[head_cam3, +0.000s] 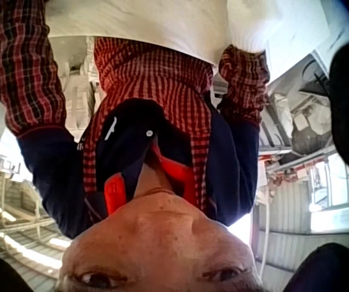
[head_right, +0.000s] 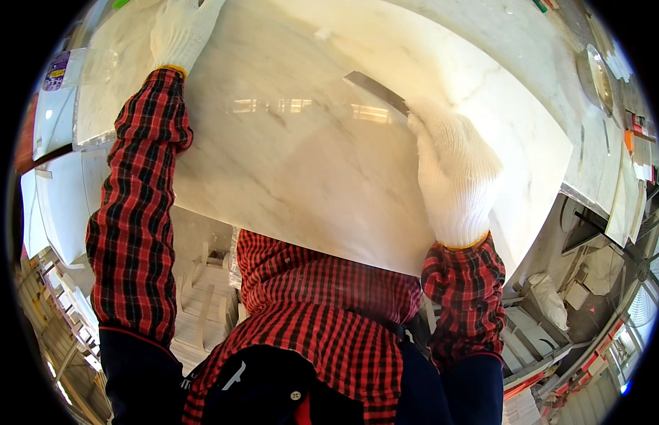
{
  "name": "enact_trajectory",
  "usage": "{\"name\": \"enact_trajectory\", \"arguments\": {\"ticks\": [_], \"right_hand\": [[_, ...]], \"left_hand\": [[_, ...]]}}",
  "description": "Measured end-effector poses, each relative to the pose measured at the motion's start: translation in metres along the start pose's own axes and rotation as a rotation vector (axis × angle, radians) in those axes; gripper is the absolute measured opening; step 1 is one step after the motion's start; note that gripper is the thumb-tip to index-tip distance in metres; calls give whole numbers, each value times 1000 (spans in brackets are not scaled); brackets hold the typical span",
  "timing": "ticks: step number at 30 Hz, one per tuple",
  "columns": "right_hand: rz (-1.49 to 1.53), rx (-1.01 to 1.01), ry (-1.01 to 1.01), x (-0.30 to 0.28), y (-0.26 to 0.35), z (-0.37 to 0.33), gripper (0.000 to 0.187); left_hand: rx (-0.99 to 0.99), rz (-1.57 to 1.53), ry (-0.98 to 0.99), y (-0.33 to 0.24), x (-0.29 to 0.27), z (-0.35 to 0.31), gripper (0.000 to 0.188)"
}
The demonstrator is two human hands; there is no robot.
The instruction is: The person cleans large white rectangular panels on a workbench using a spray bottle and a cloth. They wipe the surface thoroughly, flip the panel to clean the other side, and then move it to a nearby rack. The person repeats this process with a second panel, applying spray and wiping both sides before stacking it.
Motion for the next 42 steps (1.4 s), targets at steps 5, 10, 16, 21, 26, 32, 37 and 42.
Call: {"name": "enact_trajectory", "arguments": {"ticks": [5, 10, 16, 21, 26, 32, 37, 42], "right_hand": [[-16, 44, 48, -7, 3, 1, 27], [24, 77, 234, -10, -2, 10, 28], [-14, 178, 353, -17, 2, 20, 32], [-34, -16, 423, -11, 11, 27, 33], [-200, -153, 569, -13, 10, 29, 33], [79, 11, 432, -25, -7, 41, 30], [143, 59, 327, -8, -5, 66, 29], [112, -6, 327, 16, 5, 72, 29]], "left_hand": [[-4, 8, -10, -3, -1, 0, 35], [-12, 29, -19, -2, -5, -1, 35], [14, 28, -42, -8, 9, 4, 34], [22, 25, -90, 1, 0, 2, 34], [4, 42, -80, -1, 1, 0, 34], [-38, 24, -53, -2, -2, -1, 35], [-34, 38, -79, -4, -3, -1, 36], [-25, 55, -103, -1, -3, 1, 35]]}}
Point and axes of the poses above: each hand's wrist, its own z-axis towards the middle knuckle, its own x-axis out of the palm, y = z × x, the point moved 3 cm from there along z, towards the middle knuckle, and after that the axes turned 15 degrees about -x, right-handed, at the moved point
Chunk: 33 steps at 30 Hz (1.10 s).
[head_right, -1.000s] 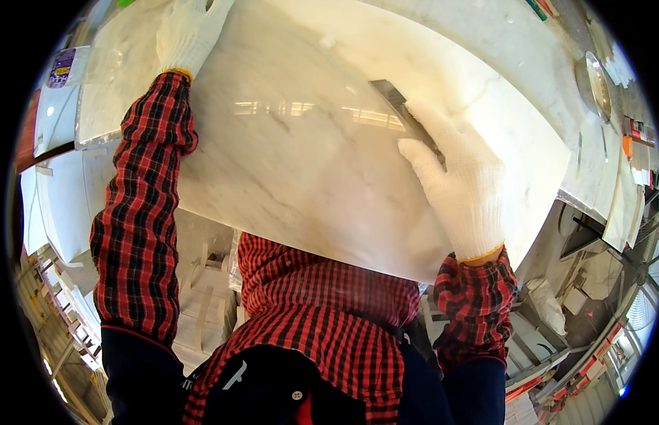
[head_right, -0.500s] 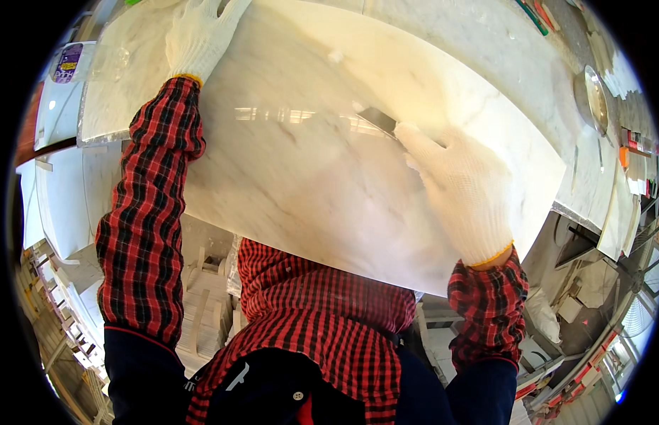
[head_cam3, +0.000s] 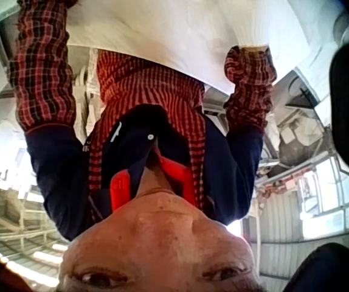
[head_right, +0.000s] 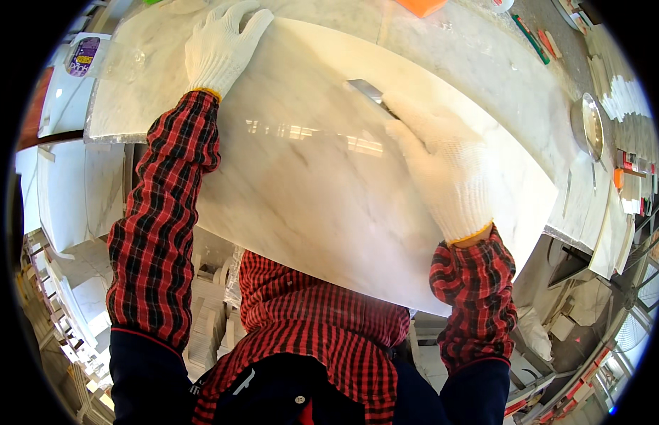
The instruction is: The person cleans large white rectangular panels on a workbench using a spray bottle and a cloth. They wipe the surface thoroughly, flip the panel to clean the other side, and then move it to a nearby rack. The person repeats this process with a second panel, applying spray and wiping both sides before stacking it.
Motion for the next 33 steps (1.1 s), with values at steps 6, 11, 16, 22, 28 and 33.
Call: {"name": "enact_trajectory", "arguments": {"ticks": [6, 11, 16, 22, 28, 33], "right_hand": [[-243, -134, 157, 0, -3, 0, 31], [-182, -166, 224, -20, -11, 9, 31], [6, -49, 111, -28, -22, 7, 28], [-4, -87, 143, -6, -14, 11, 30], [-317, -185, 319, -15, -6, 5, 29], [6, -19, 0, -45, -25, -16, 31]], "left_hand": [[-32, 11, 47, -6, -1, 0, 35], [-52, 87, 91, 14, 17, 3, 46], [19, 41, -31, 9, 16, 3, 43], [-24, 60, 53, 9, 15, 3, 43], [-22, 48, 40, 9, 15, 1, 43], [-64, 77, 77, 8, 13, 2, 44]]}}
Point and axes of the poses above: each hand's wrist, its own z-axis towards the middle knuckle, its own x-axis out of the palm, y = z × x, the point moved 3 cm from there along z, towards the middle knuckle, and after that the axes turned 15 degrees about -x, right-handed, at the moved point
